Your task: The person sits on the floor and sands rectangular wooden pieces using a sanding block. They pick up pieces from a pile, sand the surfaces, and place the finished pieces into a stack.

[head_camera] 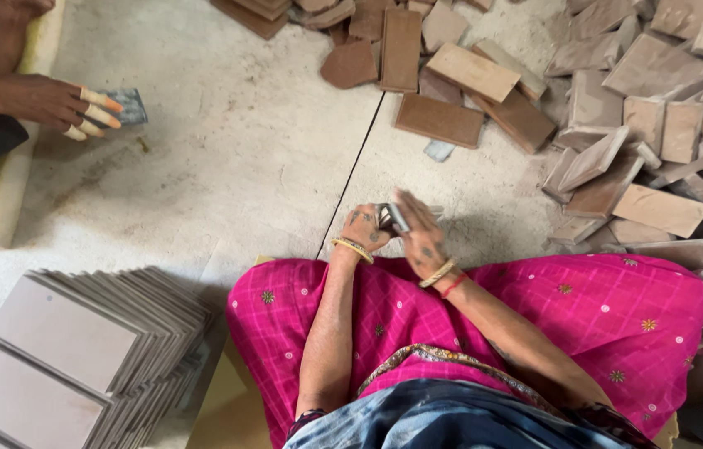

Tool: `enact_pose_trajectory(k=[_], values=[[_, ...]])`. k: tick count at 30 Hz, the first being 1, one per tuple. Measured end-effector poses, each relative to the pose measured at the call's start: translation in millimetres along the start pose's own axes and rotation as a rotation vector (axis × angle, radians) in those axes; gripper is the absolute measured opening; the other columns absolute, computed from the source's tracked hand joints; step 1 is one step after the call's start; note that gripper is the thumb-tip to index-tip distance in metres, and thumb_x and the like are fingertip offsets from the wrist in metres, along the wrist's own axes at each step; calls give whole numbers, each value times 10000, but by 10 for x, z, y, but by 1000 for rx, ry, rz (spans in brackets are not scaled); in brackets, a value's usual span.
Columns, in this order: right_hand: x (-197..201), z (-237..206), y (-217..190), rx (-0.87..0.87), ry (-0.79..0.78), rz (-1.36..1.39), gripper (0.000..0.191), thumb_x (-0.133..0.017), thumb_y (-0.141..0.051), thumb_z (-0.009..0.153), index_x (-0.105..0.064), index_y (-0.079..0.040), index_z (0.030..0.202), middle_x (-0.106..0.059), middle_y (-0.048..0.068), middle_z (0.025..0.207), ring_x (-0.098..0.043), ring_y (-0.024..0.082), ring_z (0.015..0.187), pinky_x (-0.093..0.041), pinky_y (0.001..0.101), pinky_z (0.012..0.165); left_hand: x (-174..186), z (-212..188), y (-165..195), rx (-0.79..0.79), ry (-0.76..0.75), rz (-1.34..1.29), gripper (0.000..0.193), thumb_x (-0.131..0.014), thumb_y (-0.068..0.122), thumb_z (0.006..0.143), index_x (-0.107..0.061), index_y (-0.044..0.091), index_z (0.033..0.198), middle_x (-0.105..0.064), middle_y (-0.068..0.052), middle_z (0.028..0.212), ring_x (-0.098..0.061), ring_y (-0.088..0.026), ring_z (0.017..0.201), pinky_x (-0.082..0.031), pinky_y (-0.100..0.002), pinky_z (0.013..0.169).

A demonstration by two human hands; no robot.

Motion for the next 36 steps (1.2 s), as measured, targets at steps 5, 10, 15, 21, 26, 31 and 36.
enact_pose_trajectory(k=[5, 10, 15, 21, 26, 31, 36], values=[[-102, 130, -431, 194, -27, -40, 510, -504, -50, 1027, -447, -45, 1534, -530, 172, 1544, -488, 330, 1460, -380, 502, 1240, 17, -107, -137, -295, 128, 67, 223, -816, 238, 822, -770, 59, 947, -790, -125, 890, -768, -277, 862, -616, -377, 830], [141, 115, 207, -23, -76, -217, 546, -414, -41, 1012, -450, -97, 1554, -550, 190, 1533, -543, 343, 1422, -425, 476, 1229, 154, -147, -182, -63, 126, -235, 524, -892, 309, 660, -756, 43, 1090, -743, -181, 999, -749, -302, 916, -593, -388, 828], [300, -119, 836, -434, -218, -161, 485, -506, -245, 1046, -471, -110, 1511, -546, 215, 1474, -585, 428, 1264, -527, 472, 1012, 316, -107, -77, 88, 105, -135, 651, -938, 355, 645, -701, -33, 1111, -734, -216, 1065, -723, -318, 1010, -574, -395, 906], [439, -70, 723, -289, 29, -30, 402, -542, -227, 1054, -626, -81, 1418, -674, 231, 1325, -675, 411, 1176, -564, 426, 959, 315, -85, -115, 115, 75, -354, 696, -907, 351, 612, -700, -16, 1166, -778, -188, 1099, -759, -290, 1031, -588, -385, 932], [746, -128, 850, -357, 114, -142, 235, -613, -233, 1072, -717, -45, 1168, -732, 200, 1051, -715, 393, 916, -561, 430, 804, 263, 85, -114, 76, 122, -485, 815, -967, 288, 612, -594, -48, 1253, -710, -181, 1112, -695, -275, 979, -566, -374, 820], [862, -215, 719, -167, 158, -60, 148, -682, -127, 998, -753, -57, 1108, -725, 127, 1046, -717, 318, 902, -574, 385, 772, 146, 120, -211, 178, -25, -568, 687, -951, 245, 636, -651, -57, 1175, -755, -134, 926, -720, -200, 730, -603, -301, 539], [772, -238, 657, -97, 141, -152, 208, -730, -47, 890, -780, -67, 1090, -721, 104, 1058, -694, 289, 976, -575, 388, 827, 187, 84, -179, 157, -25, -548, 594, -938, 228, 649, -689, -20, 1127, -760, -110, 914, -724, -174, 724, -609, -287, 543]])
Point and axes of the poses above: each hand's wrist, its own z-axis towards the middle knuckle, its own x-axis out of the back of the hand, y = z × x, the point moved 6 cm from there along z, towards the middle knuckle
